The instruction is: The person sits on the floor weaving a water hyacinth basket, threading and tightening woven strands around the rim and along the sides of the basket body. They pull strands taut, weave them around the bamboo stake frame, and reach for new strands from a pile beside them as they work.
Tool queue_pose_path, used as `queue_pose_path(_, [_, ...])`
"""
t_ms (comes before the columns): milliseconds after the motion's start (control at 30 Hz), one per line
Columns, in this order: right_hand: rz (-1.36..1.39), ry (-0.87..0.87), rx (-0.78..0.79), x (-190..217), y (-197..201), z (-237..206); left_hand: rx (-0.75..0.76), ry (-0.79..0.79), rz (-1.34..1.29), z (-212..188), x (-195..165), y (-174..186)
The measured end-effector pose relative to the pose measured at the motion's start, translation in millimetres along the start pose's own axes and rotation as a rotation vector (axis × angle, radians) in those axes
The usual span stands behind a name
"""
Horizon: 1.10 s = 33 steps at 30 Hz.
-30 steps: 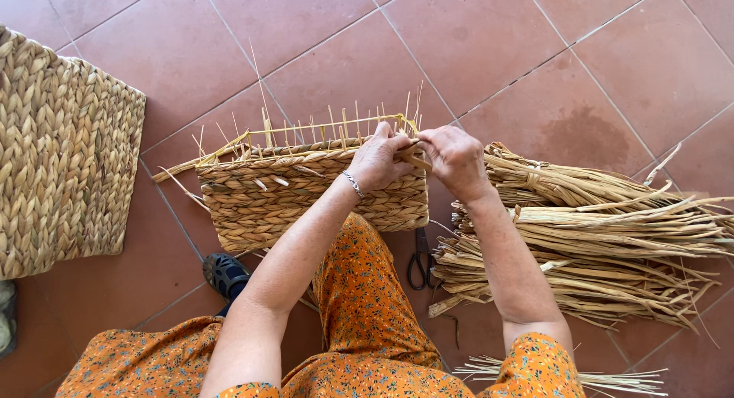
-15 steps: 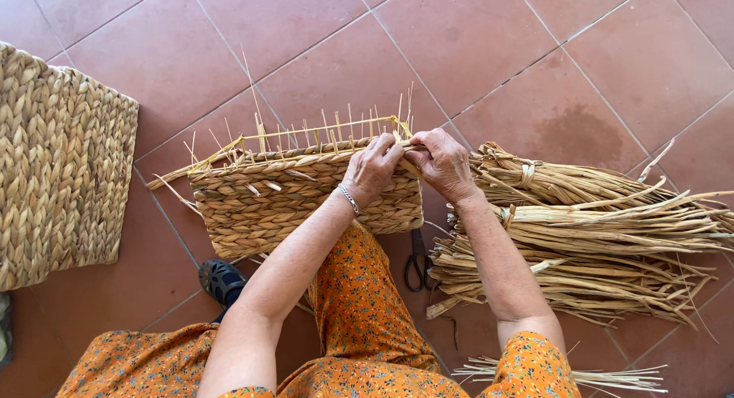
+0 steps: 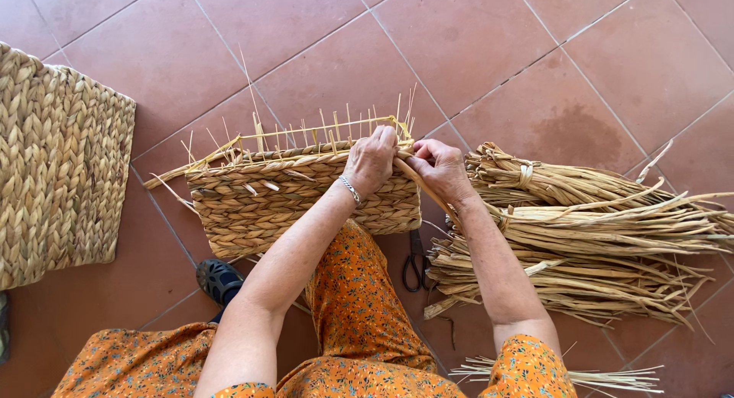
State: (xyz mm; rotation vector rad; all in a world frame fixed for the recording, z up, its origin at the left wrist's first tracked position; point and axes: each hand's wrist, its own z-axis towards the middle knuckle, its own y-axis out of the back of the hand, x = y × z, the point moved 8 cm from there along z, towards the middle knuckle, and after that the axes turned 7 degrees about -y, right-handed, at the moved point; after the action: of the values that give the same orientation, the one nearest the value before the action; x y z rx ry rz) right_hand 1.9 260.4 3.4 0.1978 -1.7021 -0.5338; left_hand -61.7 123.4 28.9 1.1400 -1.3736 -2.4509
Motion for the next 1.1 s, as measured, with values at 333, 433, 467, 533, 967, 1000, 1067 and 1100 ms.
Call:
queue_pose_path(333, [-0.524, 0.445, -0.424, 44.5, 30.8, -51.4, 0.214, 0.249, -0.061, 27.9, 27.8, -5.1])
queue_pose_path(433, [-0.519, 0.211, -0.201, 13.9, 32.2, -73.2, 0.239, 0.267, -0.084, 30.3, 32.3, -7.2])
queue_pose_path(467, [-0.556, 0.182, -0.132, 5.2, 30.9, -79.2, 0.253, 0.275, -0.067, 30.3, 33.4, -8.4])
queue_pose_path(533, [-0.600, 0.150, -0.070, -8.7, 39.8, -87.3, 0.259, 0.276, -0.038, 31.1, 33.4, -10.6])
queue_pose_path(967, [-0.228, 0.652, -0.620, 40.3, 42.4, -77.4, 0.187, 0.074, -0.074, 17.6, 16.9, -9.7])
queue_pose_path(1000, [-0.150, 0.645, -0.544, 40.1, 29.0, -69.2, 0.164, 0.054, -0.087, 17.4, 15.9, -7.3])
queue_pose_path(1067, [-0.097, 0.650, -0.462, 41.8, 11.9, -59.2, 0.148, 0.060, -0.121, 15.3, 17.1, -5.6])
queue_pose_path(1100, [-0.121, 0.661, -0.456, 44.1, 6.2, -56.5, 0.141, 0.065, -0.138, 14.3, 17.6, -4.7])
